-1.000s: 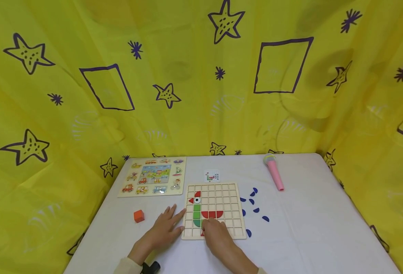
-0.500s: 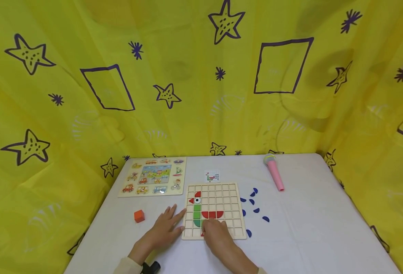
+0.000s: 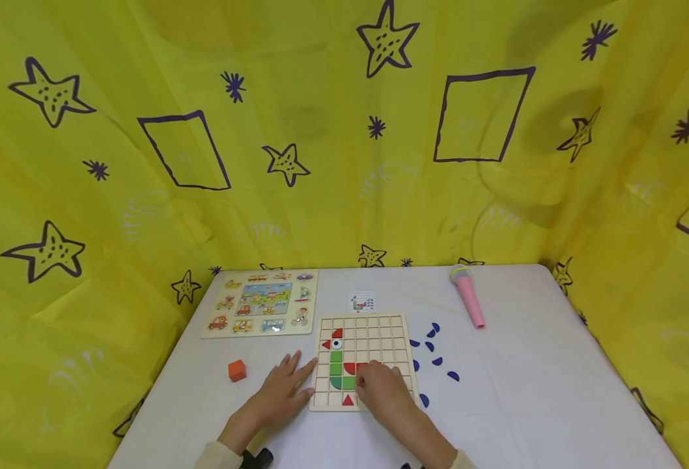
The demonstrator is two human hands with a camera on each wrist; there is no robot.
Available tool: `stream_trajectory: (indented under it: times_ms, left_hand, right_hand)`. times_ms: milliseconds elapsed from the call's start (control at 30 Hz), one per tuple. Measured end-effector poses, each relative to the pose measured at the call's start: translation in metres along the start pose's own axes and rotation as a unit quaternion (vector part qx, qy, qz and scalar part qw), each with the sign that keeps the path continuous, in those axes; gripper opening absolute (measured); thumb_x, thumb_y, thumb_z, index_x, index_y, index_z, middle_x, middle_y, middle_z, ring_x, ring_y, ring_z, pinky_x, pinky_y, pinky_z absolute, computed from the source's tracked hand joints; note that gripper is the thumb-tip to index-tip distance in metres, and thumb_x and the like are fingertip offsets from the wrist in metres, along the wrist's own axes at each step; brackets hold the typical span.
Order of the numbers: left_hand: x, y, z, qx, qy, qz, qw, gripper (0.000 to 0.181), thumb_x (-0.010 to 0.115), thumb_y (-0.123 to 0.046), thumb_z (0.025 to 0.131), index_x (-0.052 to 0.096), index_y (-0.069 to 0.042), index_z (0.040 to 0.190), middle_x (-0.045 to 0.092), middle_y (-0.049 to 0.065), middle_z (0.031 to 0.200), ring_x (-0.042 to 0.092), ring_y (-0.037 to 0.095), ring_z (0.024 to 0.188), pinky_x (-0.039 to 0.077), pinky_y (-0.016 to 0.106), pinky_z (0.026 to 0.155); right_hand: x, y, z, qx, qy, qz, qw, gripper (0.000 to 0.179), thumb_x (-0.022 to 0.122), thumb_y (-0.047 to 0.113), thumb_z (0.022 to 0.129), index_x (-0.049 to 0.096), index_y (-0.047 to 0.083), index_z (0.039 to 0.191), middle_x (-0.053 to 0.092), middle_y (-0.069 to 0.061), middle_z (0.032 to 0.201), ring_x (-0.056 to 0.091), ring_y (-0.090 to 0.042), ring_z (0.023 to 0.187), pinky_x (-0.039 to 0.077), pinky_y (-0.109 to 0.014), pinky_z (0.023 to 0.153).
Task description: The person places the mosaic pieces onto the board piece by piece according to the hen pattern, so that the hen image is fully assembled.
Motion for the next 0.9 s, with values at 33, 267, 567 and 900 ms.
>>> stream_trajectory:
  times_ms: [33,267,567,900]
  left_hand:
    - [0.0,0.0,0.0,0.0,0.001,0.0,1.0,0.063,0.06,-0.044,0.105,0.044,-0.025,0.163,0.026,0.021,0.173,0.019,0.047,0.16,0.018,0.068,0.127]
    - [0.001,0.001,0.0,-0.004,0.003,0.006,1.0,0.063,0.058,-0.045,0.105,0.043,-0.025,0.163,0.027,0.019,0.173,0.019,0.046,0.16,0.018,0.068,0.127]
    - [-0.001,0.002,0.001,-0.005,0.004,0.003,1.0,0.063,0.058,-0.045,0.105,0.043,-0.024,0.163,0.026,0.02,0.173,0.018,0.047,0.16,0.018,0.068,0.127]
    - [0.0,0.001,-0.001,-0.01,0.005,-0.005,0.9999,0.062,0.058,-0.046,0.106,0.043,-0.027,0.163,0.025,0.018,0.174,0.018,0.046,0.161,0.017,0.067,0.128]
  right_hand:
    - [-0.005,-0.006,0.002,0.009,-0.003,0.002,1.0,0.007,0.081,0.01,0.09,0.076,0.015,0.09,0.064,0.007,0.084,0.054,-0.012,0.079,0.051,-0.043,0.083]
    - [-0.049,-0.05,0.017,0.039,-0.025,-0.008,0.9989,0.007,0.076,0.008,0.095,0.073,0.007,0.101,0.066,-0.005,0.096,0.063,-0.019,0.086,0.057,-0.041,0.077]
    - [-0.07,-0.093,0.033,0.033,-0.041,-0.078,0.9956,0.023,0.077,0.004,0.092,0.07,-0.001,0.113,0.065,-0.012,0.099,0.063,-0.031,0.093,0.053,-0.052,0.079]
    - [-0.06,-0.101,0.044,0.026,0.007,-0.045,0.9986,0.018,0.073,0.003,0.095,0.069,0.003,0.112,0.066,-0.011,0.103,0.065,-0.032,0.099,0.046,-0.053,0.082]
Point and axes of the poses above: each hand's wrist, its own z-axis towards the middle knuckle, its own x-axis out of the palm, y = z × x, the point moved 10 cm from there along z, towards the middle knuckle
